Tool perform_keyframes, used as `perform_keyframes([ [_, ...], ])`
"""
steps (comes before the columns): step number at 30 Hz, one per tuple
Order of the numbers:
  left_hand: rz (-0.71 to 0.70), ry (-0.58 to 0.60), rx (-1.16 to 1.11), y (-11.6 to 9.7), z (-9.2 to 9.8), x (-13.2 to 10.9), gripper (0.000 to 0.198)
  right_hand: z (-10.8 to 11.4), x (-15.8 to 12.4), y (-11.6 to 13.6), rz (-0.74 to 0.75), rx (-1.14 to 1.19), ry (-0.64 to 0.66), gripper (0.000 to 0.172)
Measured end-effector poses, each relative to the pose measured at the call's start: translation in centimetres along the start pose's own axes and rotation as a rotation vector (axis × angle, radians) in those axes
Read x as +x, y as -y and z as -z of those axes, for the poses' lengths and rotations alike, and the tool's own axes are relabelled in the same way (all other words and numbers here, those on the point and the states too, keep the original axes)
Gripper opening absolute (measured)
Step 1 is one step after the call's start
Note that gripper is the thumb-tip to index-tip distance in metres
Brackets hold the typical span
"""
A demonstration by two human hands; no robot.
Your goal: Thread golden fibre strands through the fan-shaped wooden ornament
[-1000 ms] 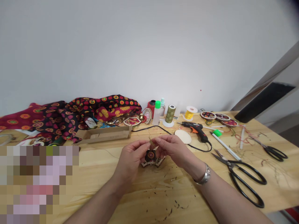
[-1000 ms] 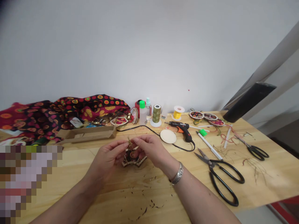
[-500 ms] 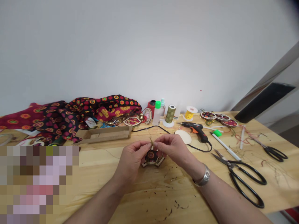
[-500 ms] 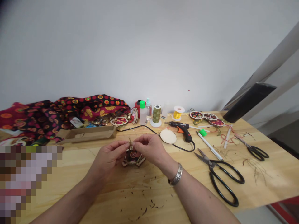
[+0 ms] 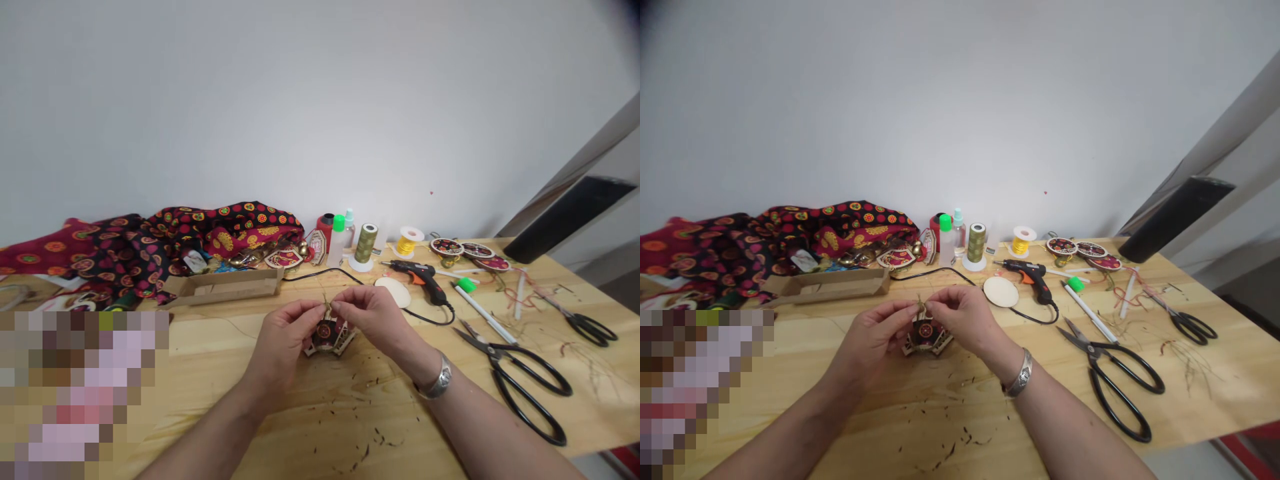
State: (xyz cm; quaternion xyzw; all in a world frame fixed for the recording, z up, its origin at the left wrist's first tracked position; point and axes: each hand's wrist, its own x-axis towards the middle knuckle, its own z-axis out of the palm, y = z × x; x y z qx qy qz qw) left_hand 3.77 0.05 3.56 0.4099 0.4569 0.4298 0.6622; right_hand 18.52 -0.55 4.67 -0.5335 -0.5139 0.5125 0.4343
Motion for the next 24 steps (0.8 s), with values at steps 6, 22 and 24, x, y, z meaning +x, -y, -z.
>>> perform_keyframes([
  [6, 0.029, -0.015, -0.021, 0.1, 0.02, 0.04, 0.014, 0.02, 0.23, -0.32, 0.034, 0.139, -0.016, 0.013],
  [22, 0.002, -0.011, -0.013, 0.19, 0.09, 0.03, 0.019, 0.05, -0.13, -0.24, -0.06, 0.177, 0.121, 0.025],
  [24, 0.008, -0.012, -0.03, 0.23, 0.1, 0.02, 0.019, 0.02, -0.15, -0.27, -0.043, 0.102, 0.1, 0.024],
])
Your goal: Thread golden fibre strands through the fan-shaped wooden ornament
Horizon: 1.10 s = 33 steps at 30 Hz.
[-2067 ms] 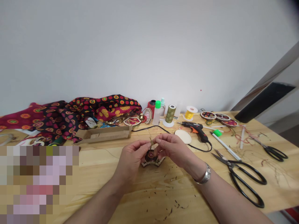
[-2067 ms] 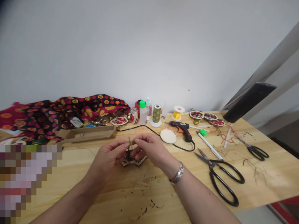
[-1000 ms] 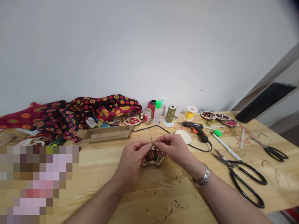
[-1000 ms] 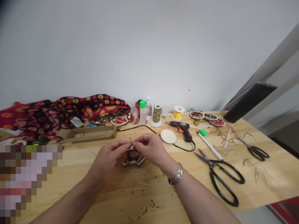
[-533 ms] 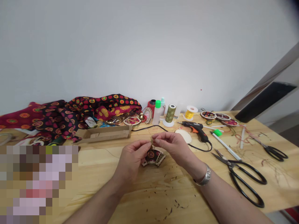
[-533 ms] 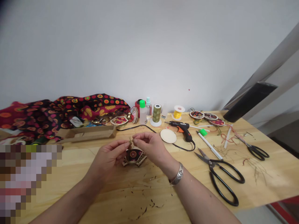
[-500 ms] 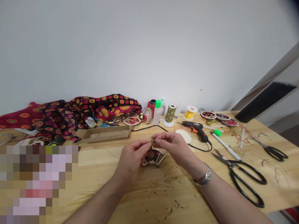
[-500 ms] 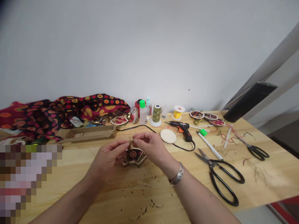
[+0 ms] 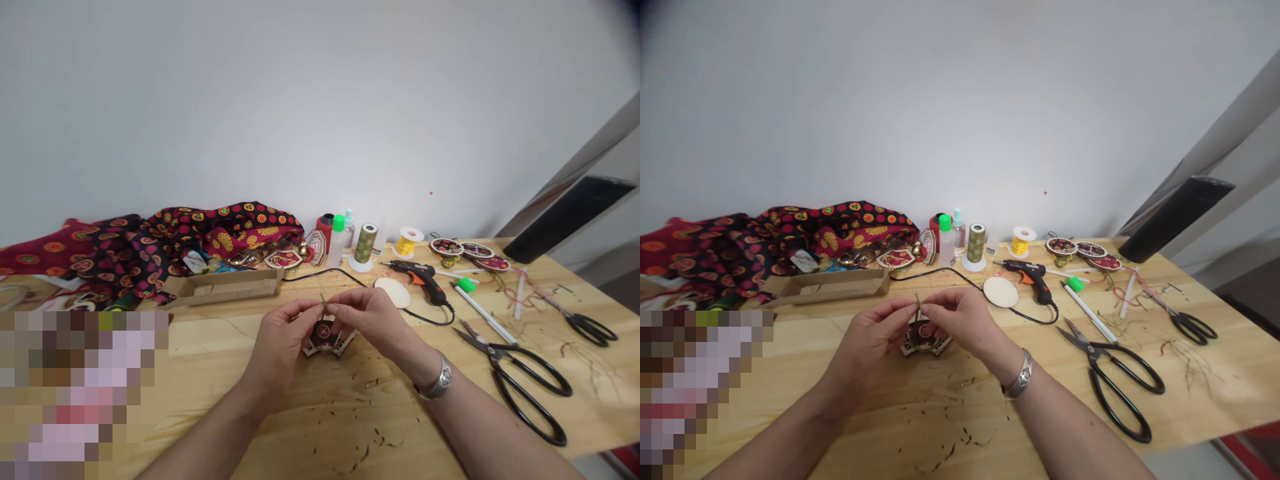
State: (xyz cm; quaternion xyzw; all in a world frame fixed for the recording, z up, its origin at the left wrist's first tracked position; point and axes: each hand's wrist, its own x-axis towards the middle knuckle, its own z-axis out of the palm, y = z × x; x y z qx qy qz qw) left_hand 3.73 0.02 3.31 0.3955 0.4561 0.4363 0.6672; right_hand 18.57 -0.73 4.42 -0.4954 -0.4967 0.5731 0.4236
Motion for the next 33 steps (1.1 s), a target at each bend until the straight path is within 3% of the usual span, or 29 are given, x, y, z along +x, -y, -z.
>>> perform_keyframes([
  [9, -0.005, 0.015, 0.013, 0.28, 0.1, 0.12, 0.022, -0.21, 0.1, -0.13, -0.001, -0.151, -0.069, 0.019],
  [33, 0.05, -0.024, -0.026, 0.06, -0.22, -0.07, 0.023, -0.3, 0.09, -0.15, 0.03, -0.171, -0.066, 0.018],
])
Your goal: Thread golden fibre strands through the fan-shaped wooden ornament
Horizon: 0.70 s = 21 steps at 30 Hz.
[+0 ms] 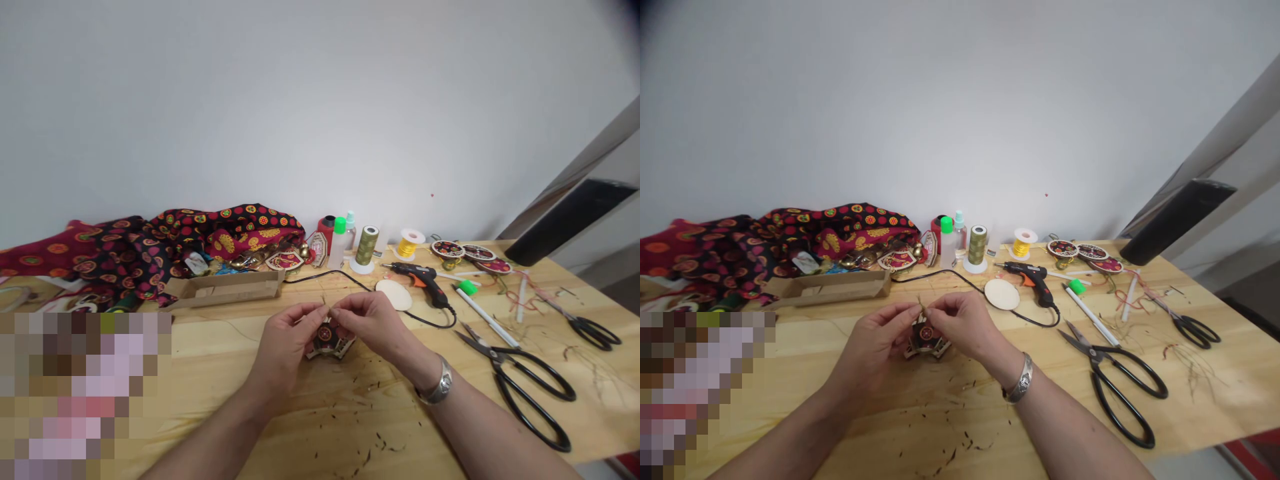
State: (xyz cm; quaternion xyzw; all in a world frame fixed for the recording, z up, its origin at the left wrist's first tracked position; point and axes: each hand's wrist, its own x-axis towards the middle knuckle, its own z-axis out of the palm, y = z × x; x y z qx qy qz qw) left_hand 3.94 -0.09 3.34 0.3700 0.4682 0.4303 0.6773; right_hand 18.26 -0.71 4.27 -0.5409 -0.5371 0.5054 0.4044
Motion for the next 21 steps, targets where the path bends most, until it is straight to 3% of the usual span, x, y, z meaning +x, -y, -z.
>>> perform_keyframes([
  [10, -0.034, 0.01, 0.02, 0.15, 0.21, 0.29, 0.023, 0.21, 0.01, 0.16, 0.024, -0.059, -0.018, 0.017],
  [21, -0.079, 0.024, 0.076, 0.13, 0.4, 0.3, 0.019, 0.52, 0.01, 0.23, -0.082, 0.31, 0.067, 0.015],
])
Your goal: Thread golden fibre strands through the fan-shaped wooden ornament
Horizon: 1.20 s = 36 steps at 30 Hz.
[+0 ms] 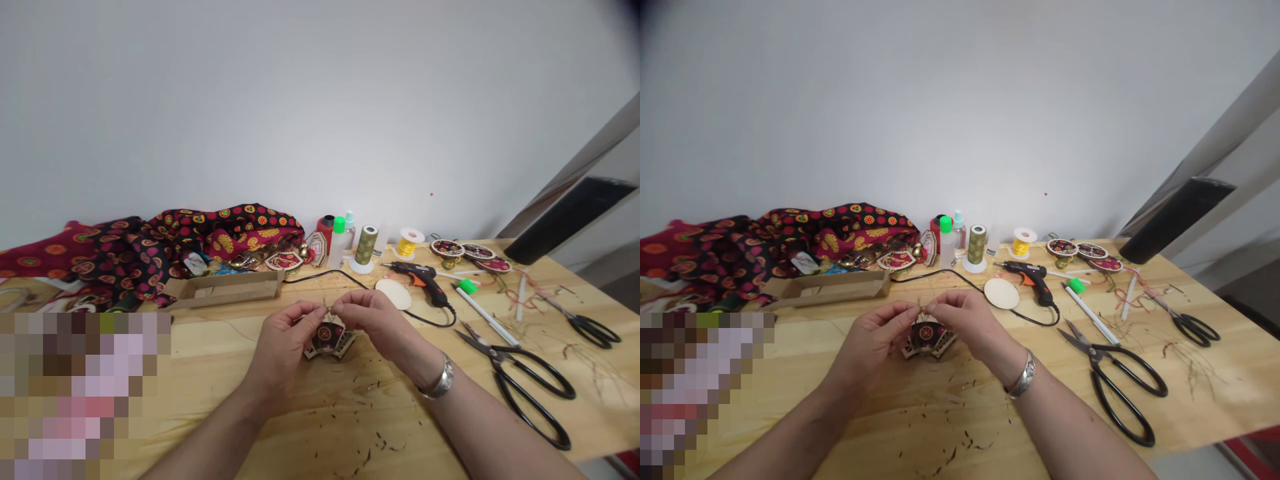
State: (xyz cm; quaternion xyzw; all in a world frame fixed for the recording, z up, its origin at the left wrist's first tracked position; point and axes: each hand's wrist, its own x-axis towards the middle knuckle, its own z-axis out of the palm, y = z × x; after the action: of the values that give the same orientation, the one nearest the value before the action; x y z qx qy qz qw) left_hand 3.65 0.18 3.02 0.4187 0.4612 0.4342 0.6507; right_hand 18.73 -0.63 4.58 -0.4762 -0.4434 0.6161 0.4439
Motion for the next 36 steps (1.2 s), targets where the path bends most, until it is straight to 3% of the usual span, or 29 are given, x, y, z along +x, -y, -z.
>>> perform_keyframes([
  [7, -0.009, 0.0, 0.006, -0.1, -0.1, -0.1, 0.018, 0.1, 0.0, -0.3, 0.053, 0.019, 0.039, 0.029],
  [13, -0.012, 0.014, 0.009, 0.3, 0.1, 0.1, 0.018, 0.1, 0.2, -0.7, 0.043, -0.089, 0.01, 0.025],
  [17, -0.014, 0.009, -0.011, 0.3, 0.1, 0.3, 0.018, 0.3, 0.1, -0.7, 0.004, -0.061, 0.099, 0.02],
  [22, -0.036, -0.055, -0.007, 0.1, 0.3, 0.4, 0.019, 0.8, -0.5, 0.0, -0.069, -0.069, 0.32, 0.016],
  [28, -0.061, -0.077, 0.026, -0.1, 0.4, 0.4, 0.019, 1.2, -2.5, 2.1, -0.116, -0.248, 0.675, 0.015],
  [34, -0.046, -0.105, 0.015, 0.0, 0.5, 0.4, 0.021, 1.9, -3.7, 3.5, 0.101, -0.319, 1.146, 0.03],
  [36, -0.044, -0.122, 0.019, 0.0, 0.5, 0.5, 0.021, 2.6, -3.8, 4.0, 0.197, -0.306, 1.246, 0.033],
])
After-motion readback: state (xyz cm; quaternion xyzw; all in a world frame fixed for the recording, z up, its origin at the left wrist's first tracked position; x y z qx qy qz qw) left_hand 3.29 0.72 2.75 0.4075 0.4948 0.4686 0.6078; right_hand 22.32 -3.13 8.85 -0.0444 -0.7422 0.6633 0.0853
